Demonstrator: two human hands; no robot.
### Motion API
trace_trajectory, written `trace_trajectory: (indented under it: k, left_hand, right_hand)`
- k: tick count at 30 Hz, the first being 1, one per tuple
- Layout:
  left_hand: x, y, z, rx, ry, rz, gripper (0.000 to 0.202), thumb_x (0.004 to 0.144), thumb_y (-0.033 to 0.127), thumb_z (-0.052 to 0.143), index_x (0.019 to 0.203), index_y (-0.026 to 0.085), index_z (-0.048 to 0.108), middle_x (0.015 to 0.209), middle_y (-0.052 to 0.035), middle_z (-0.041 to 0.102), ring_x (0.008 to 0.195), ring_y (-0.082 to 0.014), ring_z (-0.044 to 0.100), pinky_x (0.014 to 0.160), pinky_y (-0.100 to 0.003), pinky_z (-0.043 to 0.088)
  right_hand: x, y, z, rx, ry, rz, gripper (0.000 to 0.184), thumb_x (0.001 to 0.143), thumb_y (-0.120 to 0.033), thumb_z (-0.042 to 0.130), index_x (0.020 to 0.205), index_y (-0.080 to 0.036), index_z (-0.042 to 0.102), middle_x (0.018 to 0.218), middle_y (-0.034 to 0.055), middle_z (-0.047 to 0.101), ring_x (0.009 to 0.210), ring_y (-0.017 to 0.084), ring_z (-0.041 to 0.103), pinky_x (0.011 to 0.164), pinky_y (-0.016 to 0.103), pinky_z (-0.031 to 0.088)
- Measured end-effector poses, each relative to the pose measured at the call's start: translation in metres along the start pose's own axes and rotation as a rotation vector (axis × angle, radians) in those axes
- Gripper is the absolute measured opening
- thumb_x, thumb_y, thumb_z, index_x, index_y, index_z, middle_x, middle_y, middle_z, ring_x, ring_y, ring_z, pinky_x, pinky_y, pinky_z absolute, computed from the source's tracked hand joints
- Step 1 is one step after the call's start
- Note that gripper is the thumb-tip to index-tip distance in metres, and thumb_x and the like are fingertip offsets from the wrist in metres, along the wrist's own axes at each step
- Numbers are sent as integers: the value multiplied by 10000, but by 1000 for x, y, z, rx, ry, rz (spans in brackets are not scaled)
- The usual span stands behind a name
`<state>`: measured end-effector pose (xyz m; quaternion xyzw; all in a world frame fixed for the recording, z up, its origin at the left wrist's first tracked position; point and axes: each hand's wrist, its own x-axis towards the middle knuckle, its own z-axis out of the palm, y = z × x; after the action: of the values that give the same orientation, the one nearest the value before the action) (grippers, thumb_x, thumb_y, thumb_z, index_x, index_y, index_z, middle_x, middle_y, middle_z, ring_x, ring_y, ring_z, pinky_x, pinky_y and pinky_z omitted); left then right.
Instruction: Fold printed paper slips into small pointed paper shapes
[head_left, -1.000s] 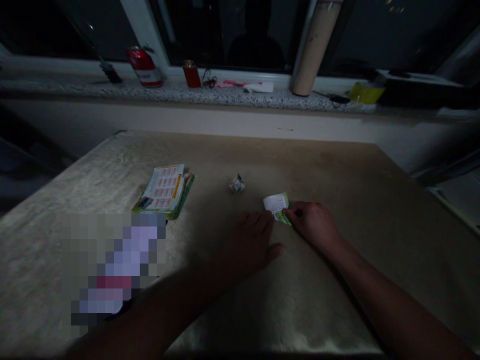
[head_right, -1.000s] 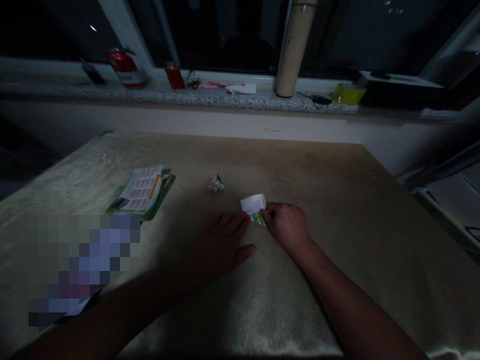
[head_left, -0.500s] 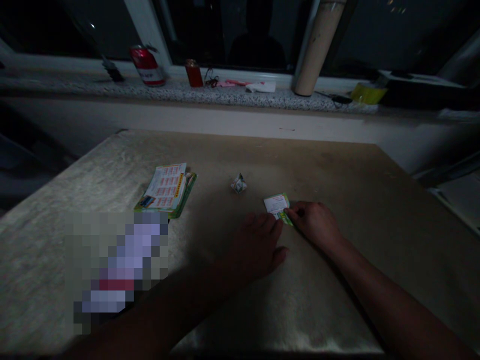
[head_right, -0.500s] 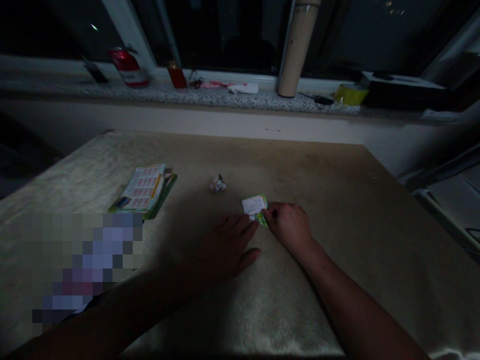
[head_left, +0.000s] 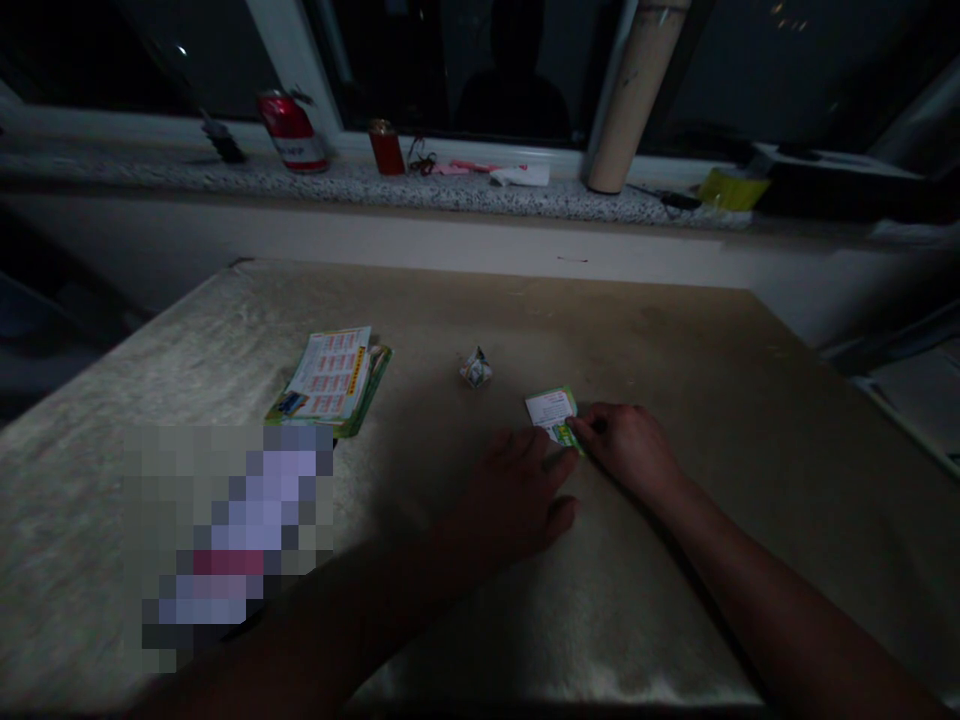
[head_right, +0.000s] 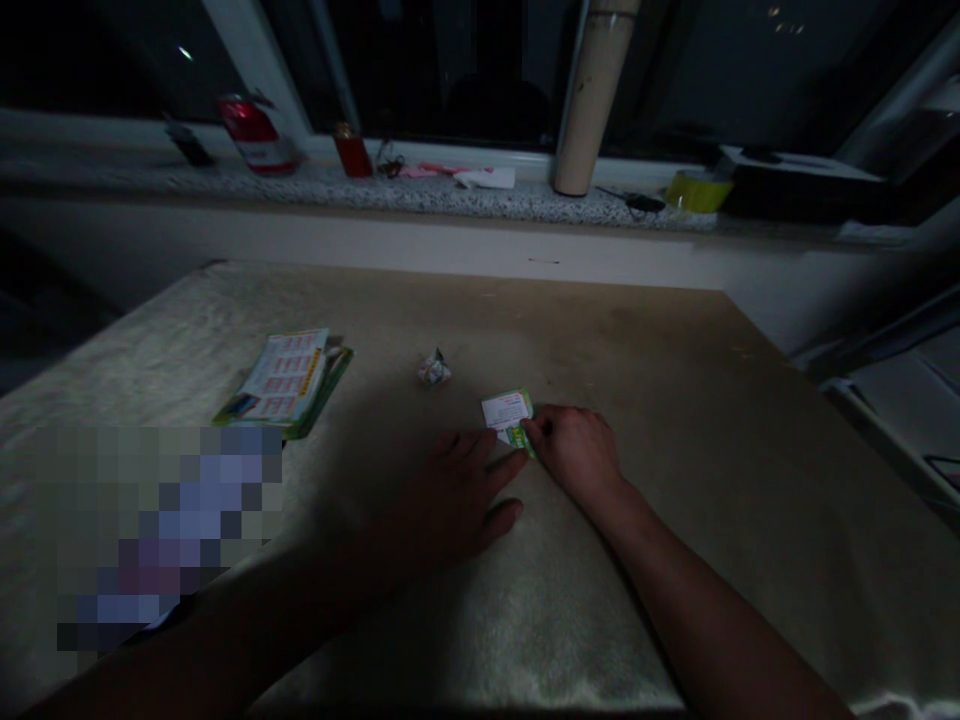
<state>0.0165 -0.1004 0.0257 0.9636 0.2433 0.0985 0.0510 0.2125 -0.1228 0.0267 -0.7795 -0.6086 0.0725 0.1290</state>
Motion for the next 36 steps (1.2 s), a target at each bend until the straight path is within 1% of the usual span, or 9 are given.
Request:
trace_trajectory:
  k: [5,8,12,15,20,23,27,31,36]
  left_hand:
    - [3,3,2,1,-7,-35,532,902,489,546,1270,105,569,1223,-168,603,1127,-318,537,985,-480,399]
    - [3,1,1,-9,-14,-63,557,886,508,569,1237,75,579,1209,-171,620,1118,-324,541,984,-494,400]
    - [0,-5,0,-48,-15,-68,580,894,518,573,1284,90,552,1291,-165,599,1166,-328,523,1004,-499,396]
    - [-2,-12,1,-91,-8,-72,583,883,518,598,1300,114,544,1340,-151,579,1208,-330,504,1040,-497,380]
    - [-3,-26,3,-183,49,-114,433,912,399,588,1271,159,565,1323,-112,588,1231,-288,497,1075,-458,374]
    - [-2,-32,5,-195,83,-143,387,926,359,566,1263,168,577,1285,-112,589,1206,-280,508,1069,-455,387]
    - [-2,-30,8,-155,88,-131,432,920,370,574,1312,189,560,1331,-129,552,1223,-302,492,1053,-489,393]
    - [0,-24,9,-113,68,-155,419,926,370,565,1304,190,570,1367,-141,532,1251,-314,473,1039,-498,398]
    - [2,-20,7,-79,55,-173,408,934,385,550,1287,183,579,1347,-133,550,1221,-311,495,1025,-494,404]
  right_hand:
    - [0,2,3,3,16,7,296,932,-440,569,809,-239,747,778,54,777,724,223,714,628,288,411]
    - [0,1,4,-23,34,8,304,933,-447,566,799,-244,748,774,52,777,715,232,710,611,297,390]
    - [-2,0,4,-23,53,4,285,926,-428,578,793,-241,747,755,50,769,713,226,705,614,294,389]
    - [-4,-1,4,-29,71,-8,301,914,-457,588,777,-231,733,743,52,760,711,229,702,606,294,390]
    - [-9,-5,5,-88,90,-18,379,887,-562,590,811,-218,730,782,78,761,744,254,706,644,318,413]
    - [-10,-8,6,-152,111,-26,436,877,-622,569,805,-217,713,777,84,754,746,269,707,661,336,417]
    - [-10,-12,7,-238,129,-13,513,865,-689,528,800,-208,693,759,100,741,719,282,705,642,344,410]
    - [-8,-14,6,-259,111,10,567,881,-720,457,818,-207,691,757,107,739,704,293,706,624,347,405]
    - [-6,-14,2,-217,81,28,515,859,-701,516,845,-220,700,789,98,750,726,285,709,615,333,397]
